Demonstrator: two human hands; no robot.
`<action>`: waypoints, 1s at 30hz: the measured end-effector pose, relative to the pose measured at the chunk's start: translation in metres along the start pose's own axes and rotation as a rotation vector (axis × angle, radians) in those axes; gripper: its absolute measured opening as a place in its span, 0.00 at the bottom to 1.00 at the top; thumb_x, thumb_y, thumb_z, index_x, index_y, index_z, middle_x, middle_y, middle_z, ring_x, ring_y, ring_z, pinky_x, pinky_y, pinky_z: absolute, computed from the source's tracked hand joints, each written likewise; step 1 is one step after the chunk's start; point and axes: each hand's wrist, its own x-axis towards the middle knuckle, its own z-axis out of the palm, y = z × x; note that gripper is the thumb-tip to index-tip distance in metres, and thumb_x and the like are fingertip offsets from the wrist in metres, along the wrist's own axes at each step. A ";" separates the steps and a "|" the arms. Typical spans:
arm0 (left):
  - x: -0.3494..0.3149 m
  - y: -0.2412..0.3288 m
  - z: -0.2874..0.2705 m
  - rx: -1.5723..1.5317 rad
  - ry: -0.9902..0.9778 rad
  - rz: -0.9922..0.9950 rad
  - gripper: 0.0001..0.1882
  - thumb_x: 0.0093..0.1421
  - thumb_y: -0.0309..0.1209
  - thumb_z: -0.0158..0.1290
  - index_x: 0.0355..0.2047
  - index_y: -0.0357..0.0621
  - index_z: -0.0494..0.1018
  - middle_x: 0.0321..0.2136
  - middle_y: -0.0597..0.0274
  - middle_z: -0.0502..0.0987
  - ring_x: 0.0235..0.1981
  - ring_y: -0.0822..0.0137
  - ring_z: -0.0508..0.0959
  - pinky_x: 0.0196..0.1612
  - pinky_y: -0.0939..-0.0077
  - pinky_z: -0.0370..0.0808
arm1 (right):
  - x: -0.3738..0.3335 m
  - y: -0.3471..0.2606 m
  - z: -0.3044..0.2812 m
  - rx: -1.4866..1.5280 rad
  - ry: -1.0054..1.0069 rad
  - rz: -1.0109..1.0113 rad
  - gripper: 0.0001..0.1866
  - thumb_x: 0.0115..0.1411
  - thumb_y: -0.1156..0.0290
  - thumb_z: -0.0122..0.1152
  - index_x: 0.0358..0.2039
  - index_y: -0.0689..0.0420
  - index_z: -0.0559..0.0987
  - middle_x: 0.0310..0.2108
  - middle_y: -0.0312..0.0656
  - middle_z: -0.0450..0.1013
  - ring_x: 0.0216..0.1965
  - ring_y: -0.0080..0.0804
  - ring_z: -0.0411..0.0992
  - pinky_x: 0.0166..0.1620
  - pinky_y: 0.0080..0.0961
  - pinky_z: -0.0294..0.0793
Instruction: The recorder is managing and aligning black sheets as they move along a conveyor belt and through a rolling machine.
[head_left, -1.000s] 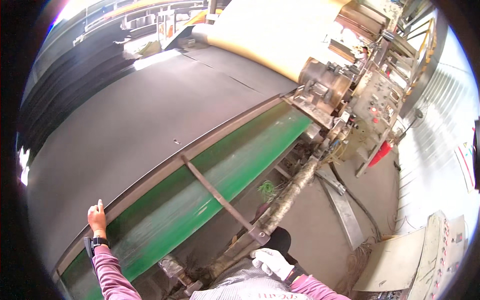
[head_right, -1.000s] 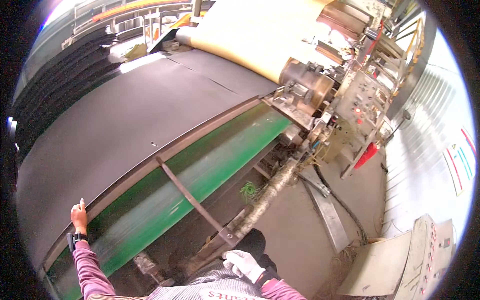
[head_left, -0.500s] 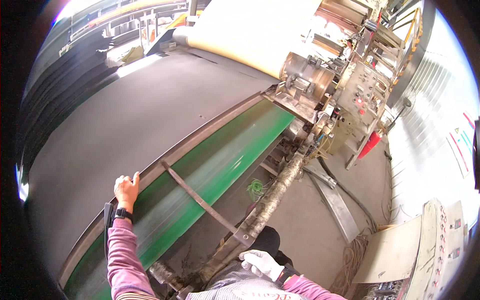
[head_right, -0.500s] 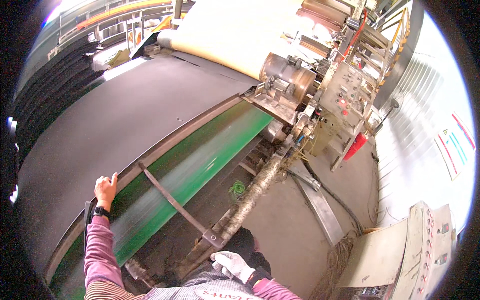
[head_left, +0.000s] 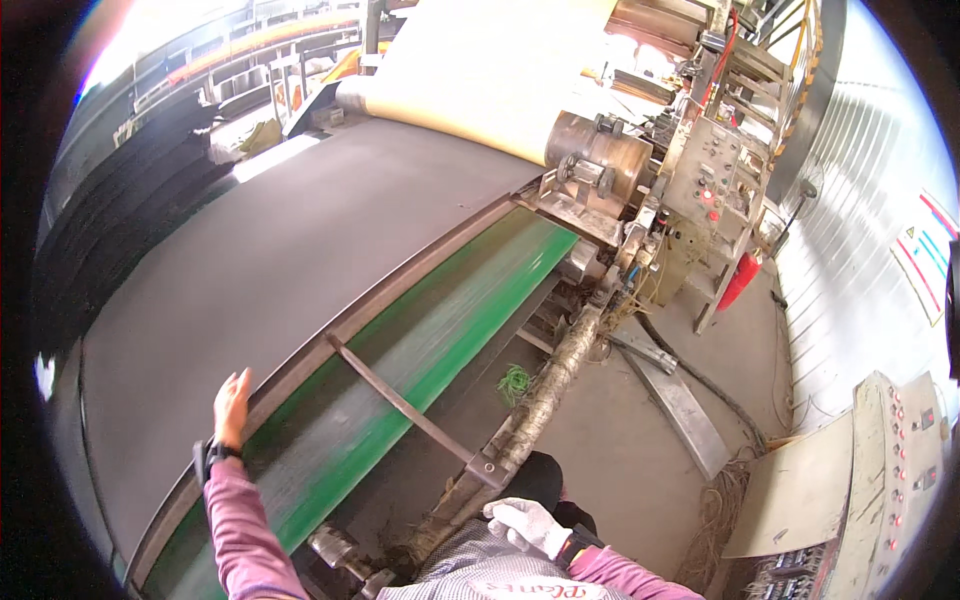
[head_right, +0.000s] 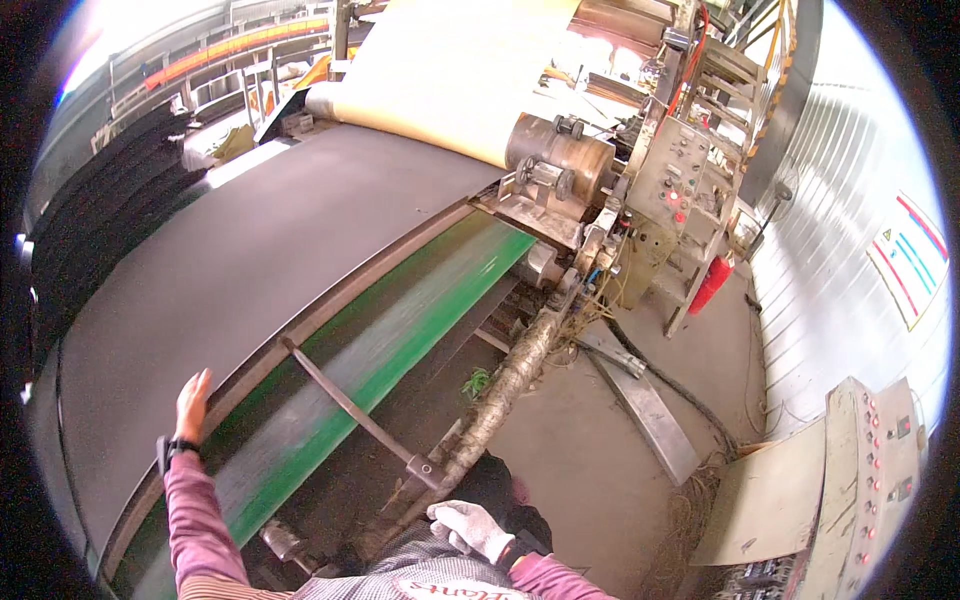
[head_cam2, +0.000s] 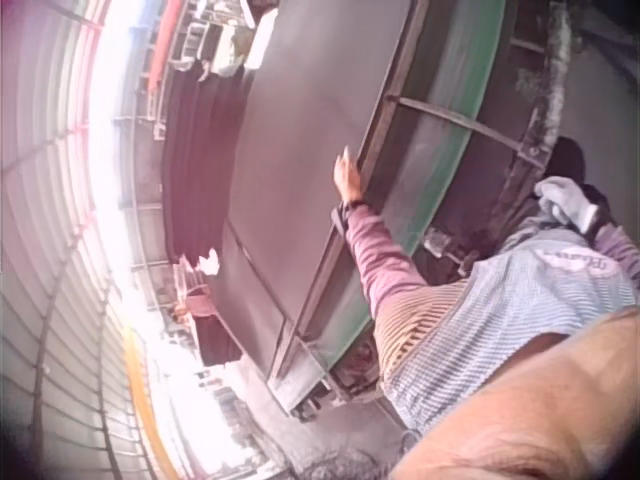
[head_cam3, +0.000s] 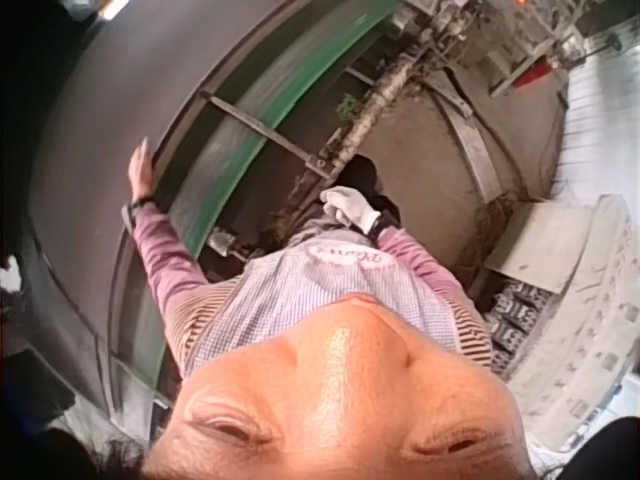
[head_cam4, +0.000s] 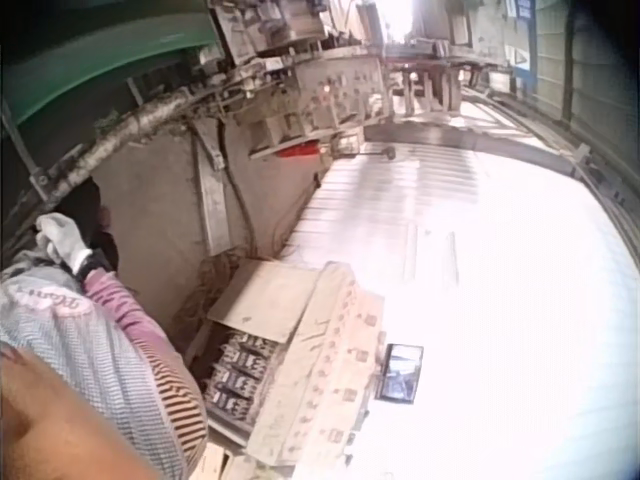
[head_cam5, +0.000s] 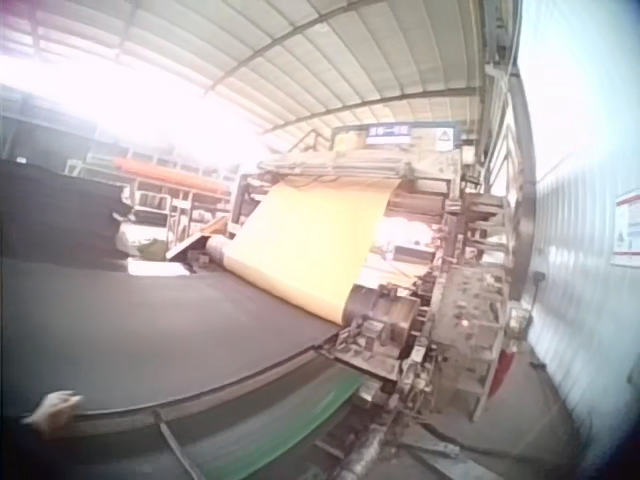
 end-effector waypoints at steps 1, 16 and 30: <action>-0.018 -0.026 -0.017 0.160 0.109 -0.081 0.21 0.65 0.43 0.39 0.46 0.43 0.72 0.43 0.47 0.74 0.51 0.51 0.69 0.54 0.65 0.64 | -0.001 0.002 0.000 0.023 0.013 0.012 0.14 0.60 0.63 0.53 0.41 0.58 0.75 0.24 0.36 0.73 0.11 0.17 0.62 0.13 0.15 0.59; 0.019 0.062 0.021 0.161 -0.014 -0.158 0.31 0.55 0.59 0.46 0.29 0.39 0.79 0.34 0.51 0.77 0.38 0.47 0.75 0.46 0.60 0.70 | -0.017 0.007 0.009 0.009 0.046 0.113 0.13 0.59 0.62 0.53 0.38 0.55 0.79 0.24 0.31 0.74 0.13 0.12 0.58 0.14 0.11 0.56; -0.071 -0.104 -0.059 0.989 -0.169 -0.069 0.20 0.64 0.32 0.38 0.57 0.48 0.61 0.37 0.53 0.75 0.39 0.54 0.77 0.40 0.64 0.75 | -0.004 0.017 -0.007 0.090 -0.096 0.123 0.18 0.62 0.55 0.52 0.34 0.58 0.78 0.20 0.30 0.71 0.11 0.12 0.60 0.13 0.09 0.57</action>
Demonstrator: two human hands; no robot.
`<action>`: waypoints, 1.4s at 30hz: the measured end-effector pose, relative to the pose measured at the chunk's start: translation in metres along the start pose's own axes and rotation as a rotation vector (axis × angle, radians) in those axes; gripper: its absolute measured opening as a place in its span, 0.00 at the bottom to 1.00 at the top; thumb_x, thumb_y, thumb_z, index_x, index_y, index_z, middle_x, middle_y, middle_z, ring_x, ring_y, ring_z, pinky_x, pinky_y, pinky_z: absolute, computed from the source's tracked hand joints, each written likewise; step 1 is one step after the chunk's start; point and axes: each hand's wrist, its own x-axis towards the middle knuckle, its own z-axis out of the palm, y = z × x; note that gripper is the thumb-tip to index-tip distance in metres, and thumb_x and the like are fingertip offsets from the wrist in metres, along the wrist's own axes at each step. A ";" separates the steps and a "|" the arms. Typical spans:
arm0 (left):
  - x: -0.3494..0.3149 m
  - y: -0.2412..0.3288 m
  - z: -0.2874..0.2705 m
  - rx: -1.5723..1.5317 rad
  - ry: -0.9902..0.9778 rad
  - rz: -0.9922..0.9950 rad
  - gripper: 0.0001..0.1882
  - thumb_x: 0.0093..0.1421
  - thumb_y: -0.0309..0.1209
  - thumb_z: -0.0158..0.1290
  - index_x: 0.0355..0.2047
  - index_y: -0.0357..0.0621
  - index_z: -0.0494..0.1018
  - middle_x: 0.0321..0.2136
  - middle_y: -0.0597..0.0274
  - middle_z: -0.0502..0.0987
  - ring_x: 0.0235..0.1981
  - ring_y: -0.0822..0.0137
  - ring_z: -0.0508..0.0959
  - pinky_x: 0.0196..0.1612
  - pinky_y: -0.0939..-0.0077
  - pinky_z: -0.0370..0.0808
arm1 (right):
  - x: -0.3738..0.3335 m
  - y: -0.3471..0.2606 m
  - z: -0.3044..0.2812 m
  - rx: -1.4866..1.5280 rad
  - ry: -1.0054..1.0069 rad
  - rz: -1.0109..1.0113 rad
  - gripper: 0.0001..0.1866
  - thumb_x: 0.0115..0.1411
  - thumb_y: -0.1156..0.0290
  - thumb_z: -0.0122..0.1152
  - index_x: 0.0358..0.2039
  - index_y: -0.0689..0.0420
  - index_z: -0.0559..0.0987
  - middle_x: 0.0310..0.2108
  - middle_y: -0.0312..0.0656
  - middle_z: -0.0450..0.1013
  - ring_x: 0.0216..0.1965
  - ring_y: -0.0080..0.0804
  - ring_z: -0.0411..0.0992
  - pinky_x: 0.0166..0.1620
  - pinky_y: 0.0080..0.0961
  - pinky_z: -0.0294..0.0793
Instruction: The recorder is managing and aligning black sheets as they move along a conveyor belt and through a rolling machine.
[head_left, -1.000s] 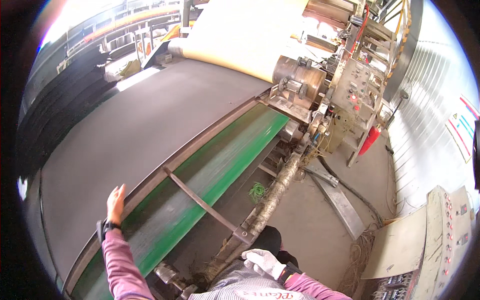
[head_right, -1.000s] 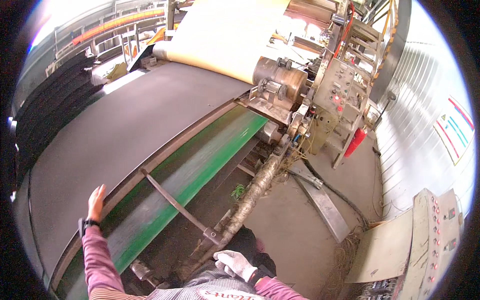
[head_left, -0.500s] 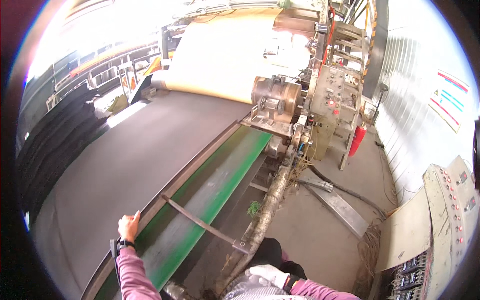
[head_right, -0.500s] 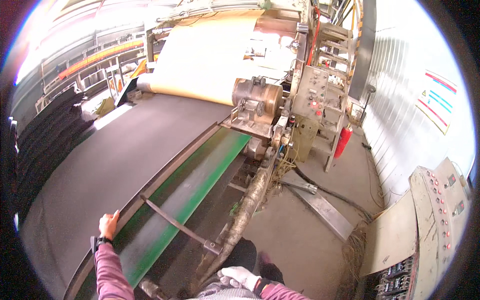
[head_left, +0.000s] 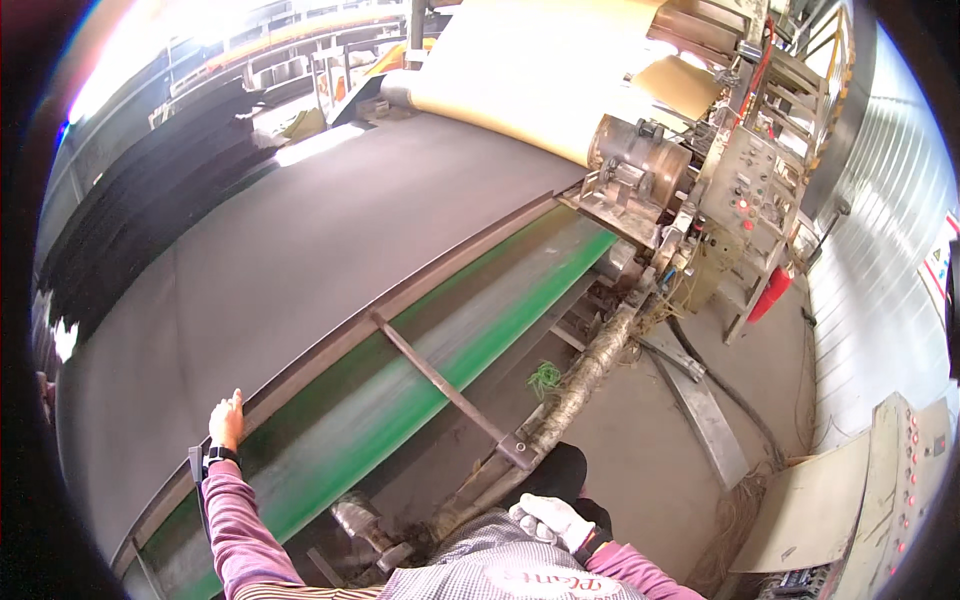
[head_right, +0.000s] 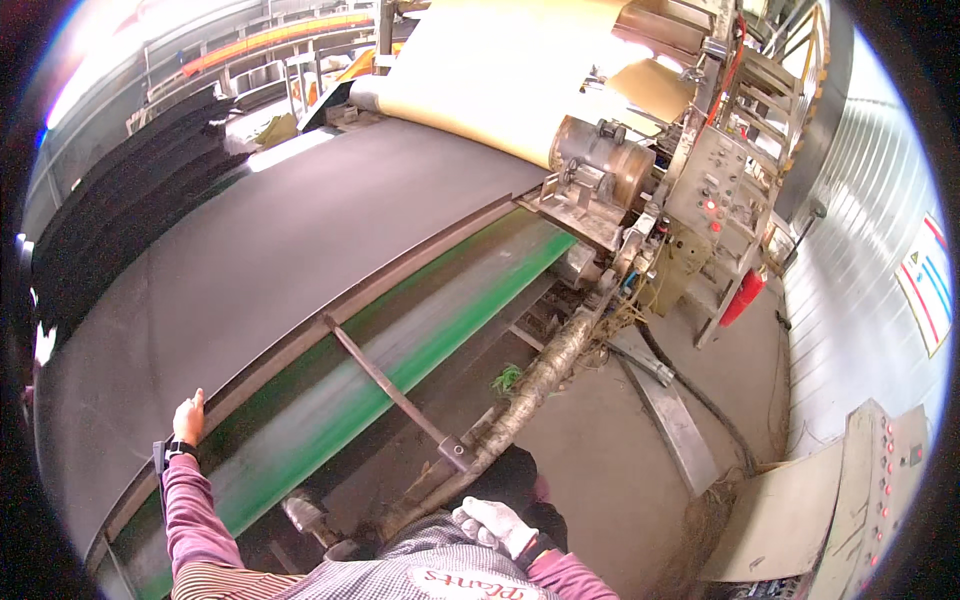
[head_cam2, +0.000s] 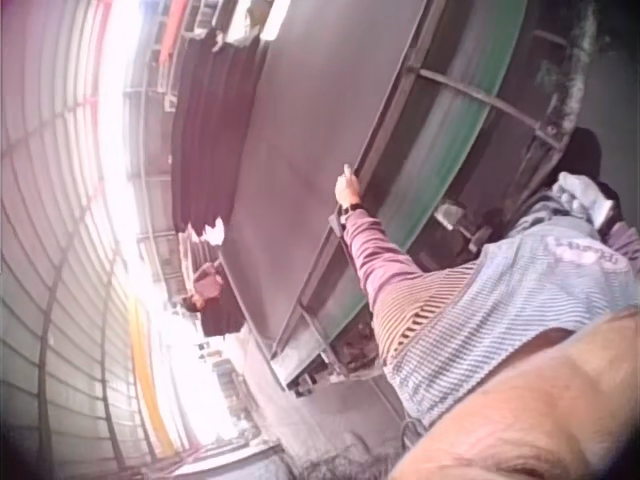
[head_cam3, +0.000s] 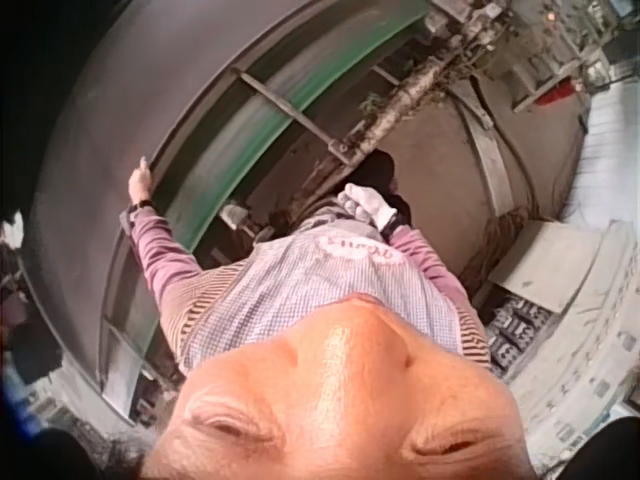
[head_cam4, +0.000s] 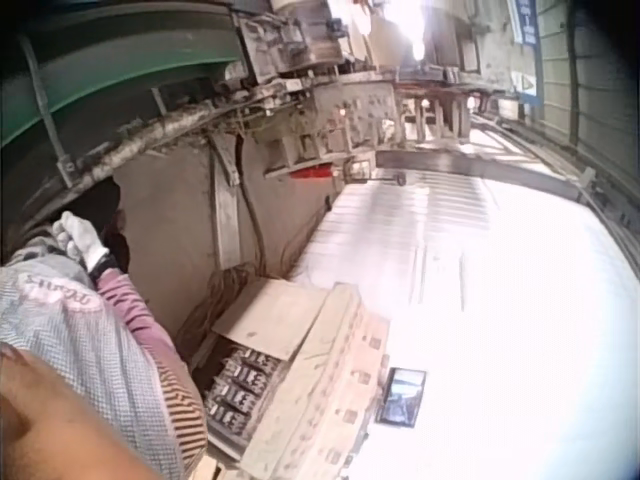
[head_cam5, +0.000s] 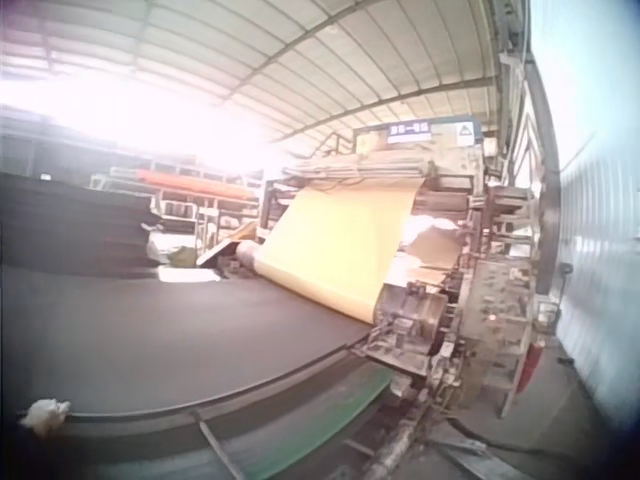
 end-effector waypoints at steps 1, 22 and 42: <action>0.002 0.003 0.003 -0.032 0.045 0.053 0.22 0.61 0.29 0.41 0.56 0.50 0.62 0.40 0.54 0.75 0.40 0.55 0.76 0.42 0.63 0.75 | 0.000 -0.001 0.000 -0.007 -0.001 0.010 0.18 0.62 0.55 0.51 0.35 0.58 0.78 0.20 0.30 0.71 0.11 0.12 0.60 0.13 0.09 0.56; 0.120 0.230 -0.114 -0.424 0.295 0.273 0.18 0.65 0.45 0.36 0.50 0.61 0.70 0.48 0.56 0.73 0.51 0.55 0.71 0.47 0.55 0.69 | -0.004 -0.021 0.018 -0.055 0.042 0.050 0.14 0.63 0.61 0.49 0.36 0.59 0.75 0.22 0.34 0.70 0.15 0.14 0.60 0.16 0.10 0.57; -0.015 -0.020 -0.008 -0.245 0.175 -0.392 0.22 0.64 0.44 0.40 0.30 0.40 0.77 0.28 0.51 0.77 0.34 0.52 0.77 0.40 0.61 0.73 | 0.000 -0.018 0.012 -0.039 0.059 0.089 0.16 0.63 0.59 0.47 0.36 0.59 0.75 0.18 0.35 0.70 0.10 0.14 0.59 0.12 0.11 0.54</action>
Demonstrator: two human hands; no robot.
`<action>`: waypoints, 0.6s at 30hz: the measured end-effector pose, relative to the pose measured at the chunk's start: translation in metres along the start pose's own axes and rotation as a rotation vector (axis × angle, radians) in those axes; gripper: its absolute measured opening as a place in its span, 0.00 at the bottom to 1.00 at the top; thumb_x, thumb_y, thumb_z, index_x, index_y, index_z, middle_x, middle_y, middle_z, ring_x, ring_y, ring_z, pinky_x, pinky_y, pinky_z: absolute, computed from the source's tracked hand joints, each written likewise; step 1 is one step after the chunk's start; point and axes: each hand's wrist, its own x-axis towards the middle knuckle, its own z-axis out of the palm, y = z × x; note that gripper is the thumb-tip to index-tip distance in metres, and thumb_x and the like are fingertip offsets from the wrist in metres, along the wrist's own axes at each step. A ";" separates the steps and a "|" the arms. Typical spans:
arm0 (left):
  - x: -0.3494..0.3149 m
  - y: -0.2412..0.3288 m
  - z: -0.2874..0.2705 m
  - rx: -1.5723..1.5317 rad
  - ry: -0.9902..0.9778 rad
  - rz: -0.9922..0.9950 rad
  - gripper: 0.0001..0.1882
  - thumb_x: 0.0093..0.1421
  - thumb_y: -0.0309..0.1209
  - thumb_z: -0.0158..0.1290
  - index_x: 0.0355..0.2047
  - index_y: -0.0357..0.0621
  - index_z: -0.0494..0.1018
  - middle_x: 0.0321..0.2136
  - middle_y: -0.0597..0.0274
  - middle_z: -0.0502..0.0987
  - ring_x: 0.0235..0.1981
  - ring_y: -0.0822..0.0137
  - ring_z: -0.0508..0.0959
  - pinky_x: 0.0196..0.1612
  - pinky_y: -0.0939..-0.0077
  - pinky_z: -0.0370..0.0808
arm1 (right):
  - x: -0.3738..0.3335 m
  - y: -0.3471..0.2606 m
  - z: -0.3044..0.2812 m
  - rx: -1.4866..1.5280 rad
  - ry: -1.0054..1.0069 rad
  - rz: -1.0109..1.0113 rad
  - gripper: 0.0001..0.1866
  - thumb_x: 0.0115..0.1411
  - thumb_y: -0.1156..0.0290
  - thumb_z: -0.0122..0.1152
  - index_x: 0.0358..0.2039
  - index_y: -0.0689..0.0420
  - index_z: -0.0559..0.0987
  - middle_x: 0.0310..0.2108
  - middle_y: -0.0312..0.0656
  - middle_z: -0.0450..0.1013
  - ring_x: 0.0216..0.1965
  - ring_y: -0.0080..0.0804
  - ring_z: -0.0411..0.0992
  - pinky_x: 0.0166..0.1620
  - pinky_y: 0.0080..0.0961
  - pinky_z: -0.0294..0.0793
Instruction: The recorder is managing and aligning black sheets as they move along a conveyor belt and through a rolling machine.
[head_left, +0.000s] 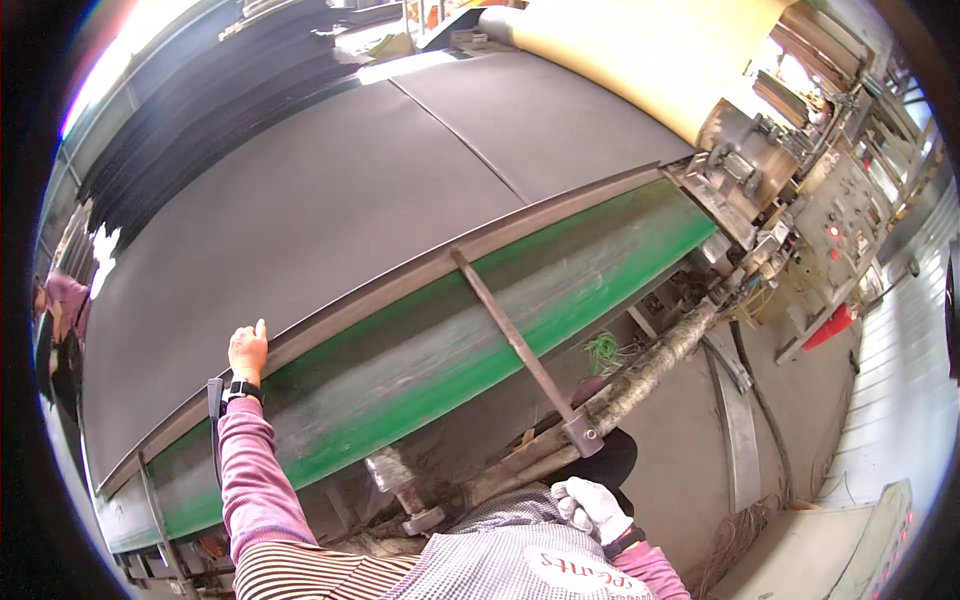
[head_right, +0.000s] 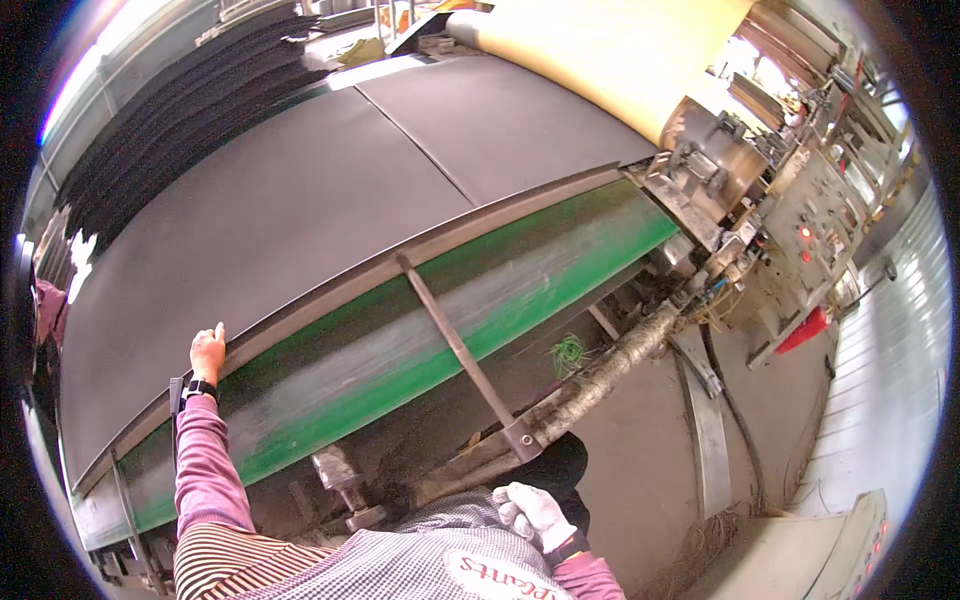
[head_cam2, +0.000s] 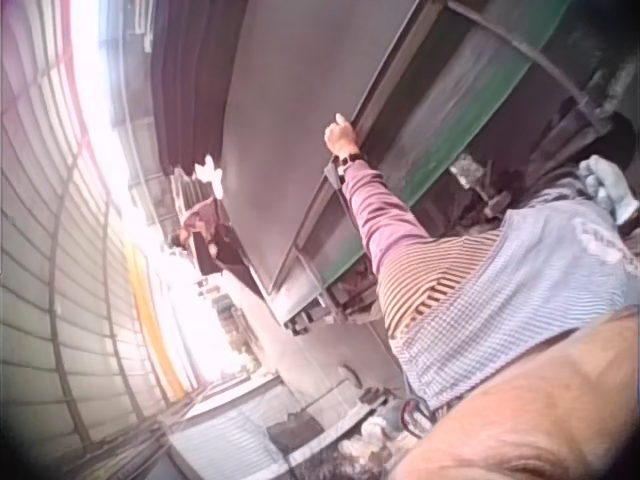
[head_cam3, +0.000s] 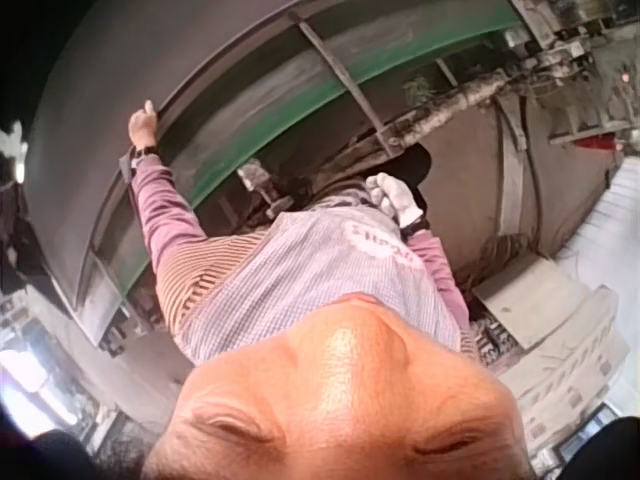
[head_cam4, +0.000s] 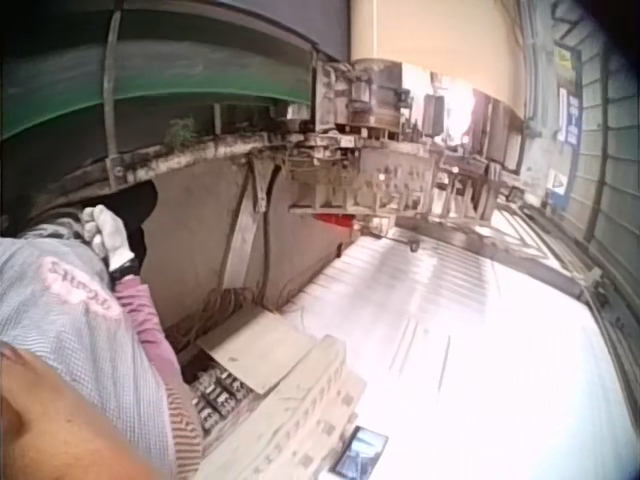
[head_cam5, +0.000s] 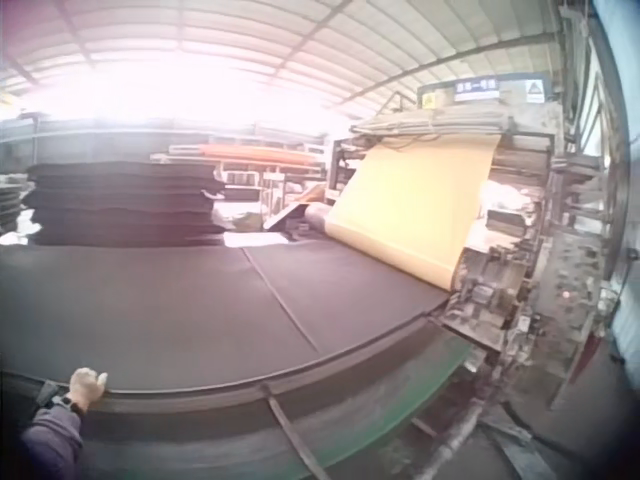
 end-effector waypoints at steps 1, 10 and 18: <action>0.002 0.010 0.003 -0.001 -0.012 0.105 0.19 0.63 0.42 0.41 0.32 0.42 0.76 0.27 0.53 0.77 0.33 0.54 0.77 0.38 0.62 0.73 | 0.000 0.000 -0.001 -0.014 0.011 0.005 0.16 0.63 0.59 0.47 0.36 0.59 0.75 0.18 0.35 0.71 0.10 0.14 0.59 0.11 0.11 0.54; 0.015 0.117 -0.025 -0.451 -0.082 0.215 0.30 0.61 0.51 0.41 0.19 0.36 0.75 0.24 0.43 0.76 0.29 0.46 0.75 0.39 0.56 0.70 | 0.003 0.008 -0.006 -0.029 -0.031 -0.073 0.17 0.62 0.57 0.49 0.39 0.59 0.75 0.20 0.35 0.71 0.10 0.14 0.59 0.12 0.11 0.55; 0.002 -0.058 0.028 0.171 0.136 0.097 0.13 0.63 0.29 0.41 0.45 0.48 0.71 0.22 0.54 0.76 0.23 0.58 0.78 0.25 0.65 0.76 | 0.002 0.014 -0.010 -0.005 -0.017 -0.080 0.16 0.63 0.60 0.49 0.39 0.60 0.77 0.21 0.35 0.72 0.10 0.15 0.60 0.12 0.12 0.57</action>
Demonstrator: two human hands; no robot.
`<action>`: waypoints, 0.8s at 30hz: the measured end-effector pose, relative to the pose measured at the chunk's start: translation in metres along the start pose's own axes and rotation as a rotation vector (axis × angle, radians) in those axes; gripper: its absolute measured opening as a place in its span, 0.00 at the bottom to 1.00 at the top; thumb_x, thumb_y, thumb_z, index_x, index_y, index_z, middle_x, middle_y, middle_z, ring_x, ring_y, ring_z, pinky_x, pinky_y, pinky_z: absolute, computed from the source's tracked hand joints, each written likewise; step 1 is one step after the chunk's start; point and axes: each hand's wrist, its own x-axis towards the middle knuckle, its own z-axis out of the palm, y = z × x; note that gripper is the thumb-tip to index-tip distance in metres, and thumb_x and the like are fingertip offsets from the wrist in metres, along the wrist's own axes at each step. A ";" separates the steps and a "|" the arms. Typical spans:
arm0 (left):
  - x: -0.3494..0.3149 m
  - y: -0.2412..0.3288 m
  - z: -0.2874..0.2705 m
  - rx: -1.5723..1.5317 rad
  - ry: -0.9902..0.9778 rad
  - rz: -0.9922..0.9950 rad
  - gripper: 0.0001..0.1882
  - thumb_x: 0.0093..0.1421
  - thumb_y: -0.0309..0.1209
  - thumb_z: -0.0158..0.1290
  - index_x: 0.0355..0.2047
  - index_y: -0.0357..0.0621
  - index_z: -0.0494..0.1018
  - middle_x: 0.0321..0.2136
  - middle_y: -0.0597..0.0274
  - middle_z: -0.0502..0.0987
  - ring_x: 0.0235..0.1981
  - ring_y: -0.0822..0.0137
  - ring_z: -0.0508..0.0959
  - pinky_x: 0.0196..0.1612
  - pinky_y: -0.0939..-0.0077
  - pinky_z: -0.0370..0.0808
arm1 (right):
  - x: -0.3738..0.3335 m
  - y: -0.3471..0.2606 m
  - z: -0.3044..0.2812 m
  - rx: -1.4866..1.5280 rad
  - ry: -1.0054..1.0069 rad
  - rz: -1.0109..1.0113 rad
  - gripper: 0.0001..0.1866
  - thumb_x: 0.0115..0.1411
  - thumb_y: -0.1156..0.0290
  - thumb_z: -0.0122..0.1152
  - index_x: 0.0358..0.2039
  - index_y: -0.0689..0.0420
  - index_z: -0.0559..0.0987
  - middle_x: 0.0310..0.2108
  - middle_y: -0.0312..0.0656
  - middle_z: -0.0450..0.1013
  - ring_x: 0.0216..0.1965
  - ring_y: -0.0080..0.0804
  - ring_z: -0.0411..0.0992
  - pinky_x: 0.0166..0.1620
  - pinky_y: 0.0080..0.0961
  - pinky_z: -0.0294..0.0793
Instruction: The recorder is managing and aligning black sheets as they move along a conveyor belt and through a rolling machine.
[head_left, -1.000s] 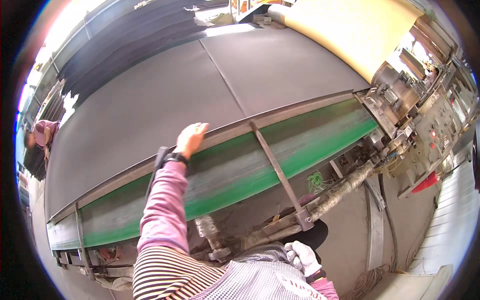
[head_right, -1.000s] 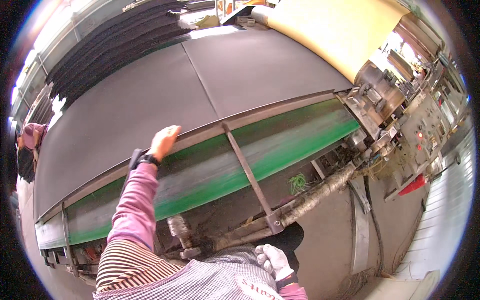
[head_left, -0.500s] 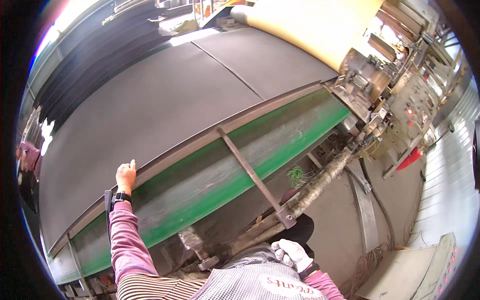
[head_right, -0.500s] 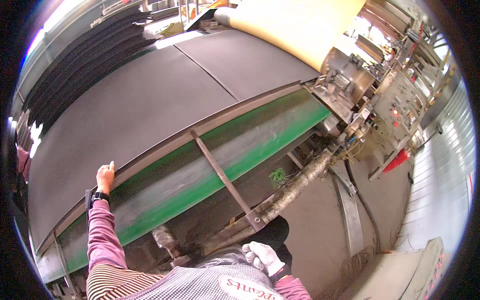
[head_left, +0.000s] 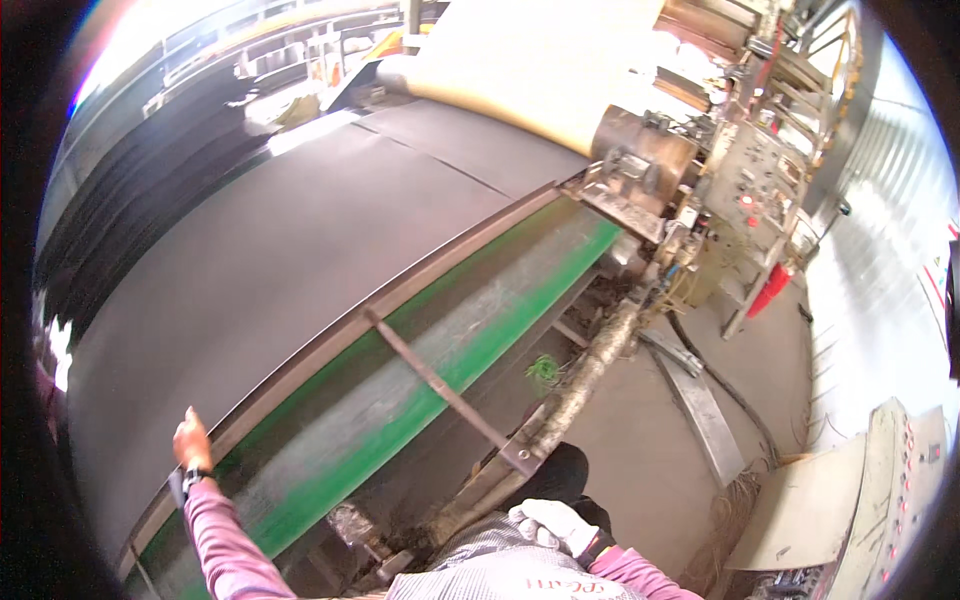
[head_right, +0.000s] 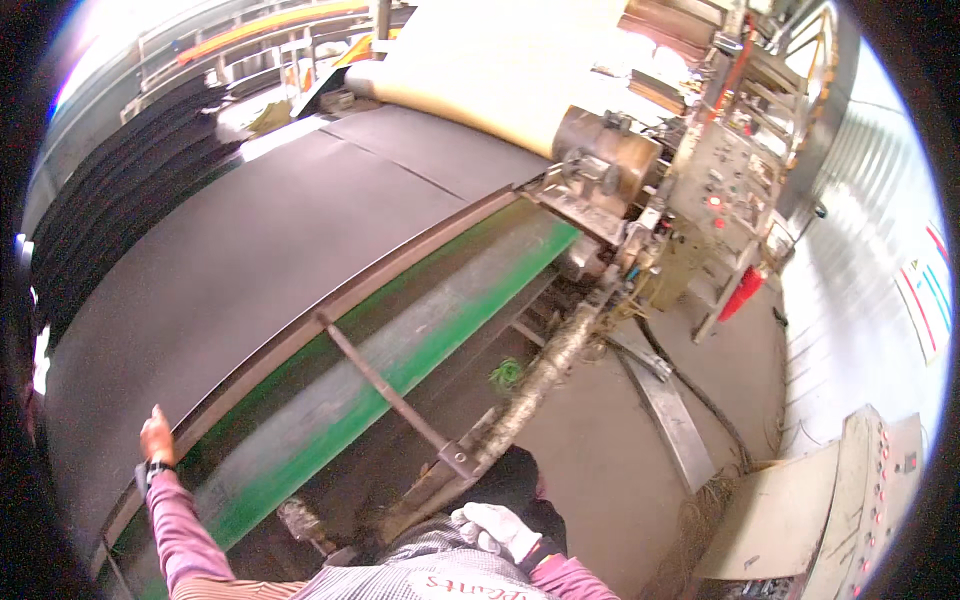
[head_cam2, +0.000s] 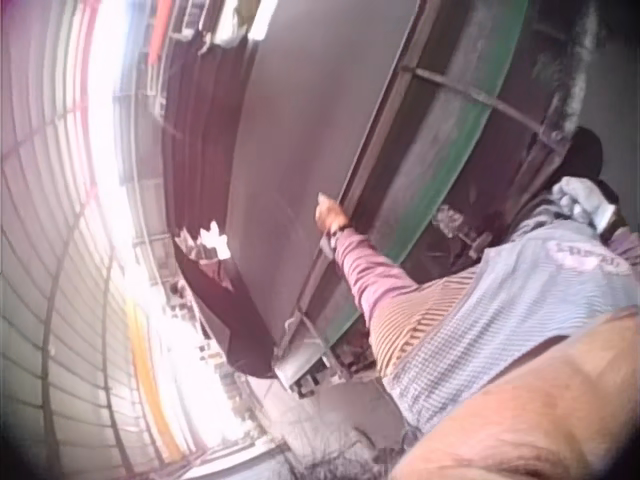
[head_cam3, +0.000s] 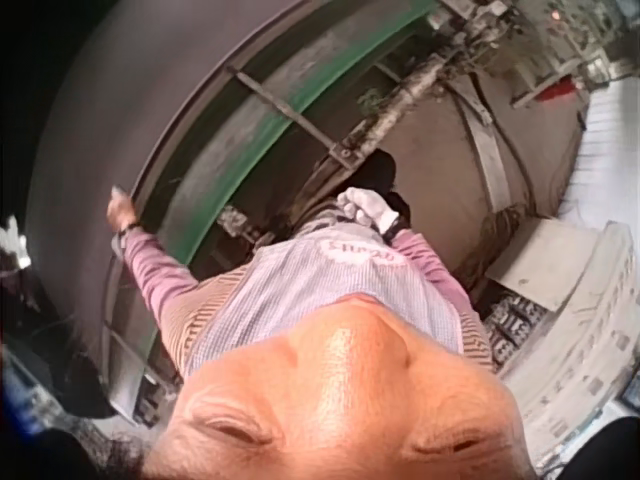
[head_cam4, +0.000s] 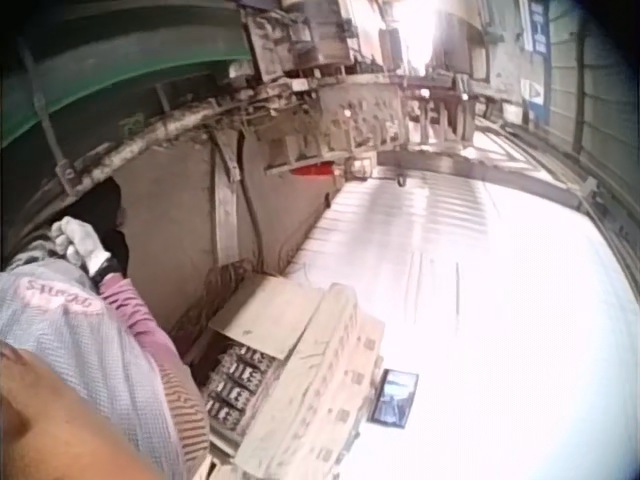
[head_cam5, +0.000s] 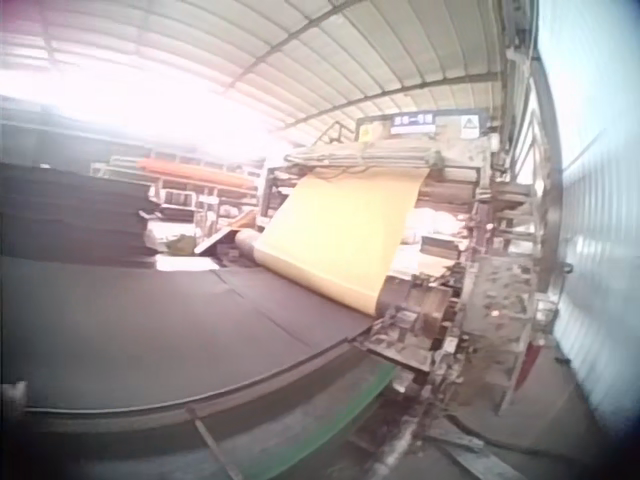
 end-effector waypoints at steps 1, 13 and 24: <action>-0.005 -0.013 0.011 0.110 -0.027 0.002 0.13 0.62 0.29 0.42 0.45 0.48 0.71 0.22 0.56 0.75 0.24 0.59 0.77 0.26 0.67 0.76 | 0.001 0.000 -0.001 0.027 -0.008 0.028 0.17 0.63 0.60 0.50 0.40 0.61 0.77 0.21 0.35 0.72 0.10 0.15 0.60 0.12 0.12 0.57; 0.007 0.174 -0.079 -0.449 0.046 -0.043 0.25 0.60 0.46 0.45 0.17 0.38 0.73 0.23 0.51 0.74 0.31 0.51 0.74 0.36 0.58 0.70 | 0.008 0.000 -0.004 0.018 -0.044 0.001 0.18 0.63 0.58 0.49 0.40 0.61 0.75 0.22 0.36 0.72 0.12 0.14 0.61 0.14 0.10 0.57; 0.056 0.338 -0.125 -0.440 0.039 0.081 0.32 0.60 0.54 0.40 0.19 0.38 0.78 0.24 0.49 0.77 0.31 0.52 0.78 0.38 0.61 0.73 | 0.017 0.005 -0.016 0.061 -0.108 0.076 0.17 0.63 0.59 0.51 0.42 0.59 0.77 0.25 0.29 0.73 0.24 0.12 0.68 0.24 0.10 0.64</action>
